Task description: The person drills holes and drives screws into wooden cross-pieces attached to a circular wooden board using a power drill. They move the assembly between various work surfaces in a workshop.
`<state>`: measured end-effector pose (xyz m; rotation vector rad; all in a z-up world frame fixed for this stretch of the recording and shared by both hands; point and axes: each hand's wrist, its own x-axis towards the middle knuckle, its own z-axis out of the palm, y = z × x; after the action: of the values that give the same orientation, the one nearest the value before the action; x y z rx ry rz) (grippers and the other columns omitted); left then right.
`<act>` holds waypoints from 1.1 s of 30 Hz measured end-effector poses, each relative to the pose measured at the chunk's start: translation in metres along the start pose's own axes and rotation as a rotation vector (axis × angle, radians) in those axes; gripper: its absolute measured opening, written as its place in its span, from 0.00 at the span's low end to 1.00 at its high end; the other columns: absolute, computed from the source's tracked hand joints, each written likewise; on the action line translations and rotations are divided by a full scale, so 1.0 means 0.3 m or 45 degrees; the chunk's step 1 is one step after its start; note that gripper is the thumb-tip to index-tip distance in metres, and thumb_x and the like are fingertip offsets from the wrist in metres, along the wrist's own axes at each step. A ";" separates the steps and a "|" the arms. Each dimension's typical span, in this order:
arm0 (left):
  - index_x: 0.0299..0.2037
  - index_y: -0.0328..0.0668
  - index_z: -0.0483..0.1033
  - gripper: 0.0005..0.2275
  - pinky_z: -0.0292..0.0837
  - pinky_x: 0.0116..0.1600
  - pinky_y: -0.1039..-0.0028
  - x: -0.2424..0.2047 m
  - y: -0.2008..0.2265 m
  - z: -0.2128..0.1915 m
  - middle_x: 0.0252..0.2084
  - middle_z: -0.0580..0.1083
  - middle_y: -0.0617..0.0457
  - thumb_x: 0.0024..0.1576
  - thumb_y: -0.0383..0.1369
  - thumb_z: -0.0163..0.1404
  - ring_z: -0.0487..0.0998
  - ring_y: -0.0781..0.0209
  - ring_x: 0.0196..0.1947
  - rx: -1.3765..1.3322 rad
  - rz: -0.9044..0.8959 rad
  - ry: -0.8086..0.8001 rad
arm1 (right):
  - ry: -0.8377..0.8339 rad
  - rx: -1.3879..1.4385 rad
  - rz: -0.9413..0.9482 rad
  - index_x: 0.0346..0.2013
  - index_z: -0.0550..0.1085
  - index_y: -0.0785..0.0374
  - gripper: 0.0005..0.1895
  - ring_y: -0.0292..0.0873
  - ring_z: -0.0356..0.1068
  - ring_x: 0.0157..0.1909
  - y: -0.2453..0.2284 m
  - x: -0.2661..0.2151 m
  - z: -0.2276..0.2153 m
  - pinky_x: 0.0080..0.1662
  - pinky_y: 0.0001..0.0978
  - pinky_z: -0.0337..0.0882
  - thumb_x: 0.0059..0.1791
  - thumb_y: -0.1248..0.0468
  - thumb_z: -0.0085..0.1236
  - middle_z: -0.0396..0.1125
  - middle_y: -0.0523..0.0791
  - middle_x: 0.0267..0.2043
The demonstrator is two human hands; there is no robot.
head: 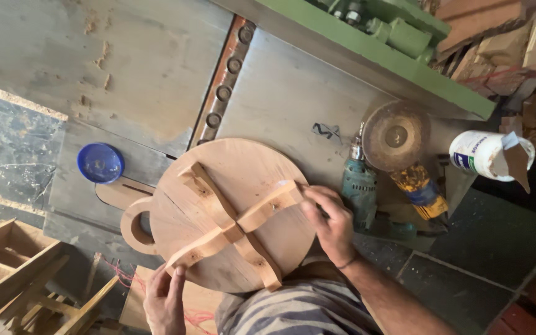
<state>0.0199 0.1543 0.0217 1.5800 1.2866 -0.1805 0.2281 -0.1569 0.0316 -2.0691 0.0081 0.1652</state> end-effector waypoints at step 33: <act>0.49 0.38 0.81 0.14 0.76 0.44 0.74 0.000 0.141 -0.035 0.54 0.73 0.50 0.54 0.34 0.59 0.78 0.62 0.41 -0.160 0.076 -0.114 | -0.151 -0.528 0.090 0.53 0.77 0.70 0.15 0.38 0.74 0.46 0.106 -0.010 -0.043 0.53 0.31 0.73 0.58 0.61 0.62 0.75 0.51 0.47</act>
<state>0.0484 0.1675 0.0521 1.4851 1.1576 -0.1291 0.2240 -0.1839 0.0103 -2.4699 -0.0274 0.3575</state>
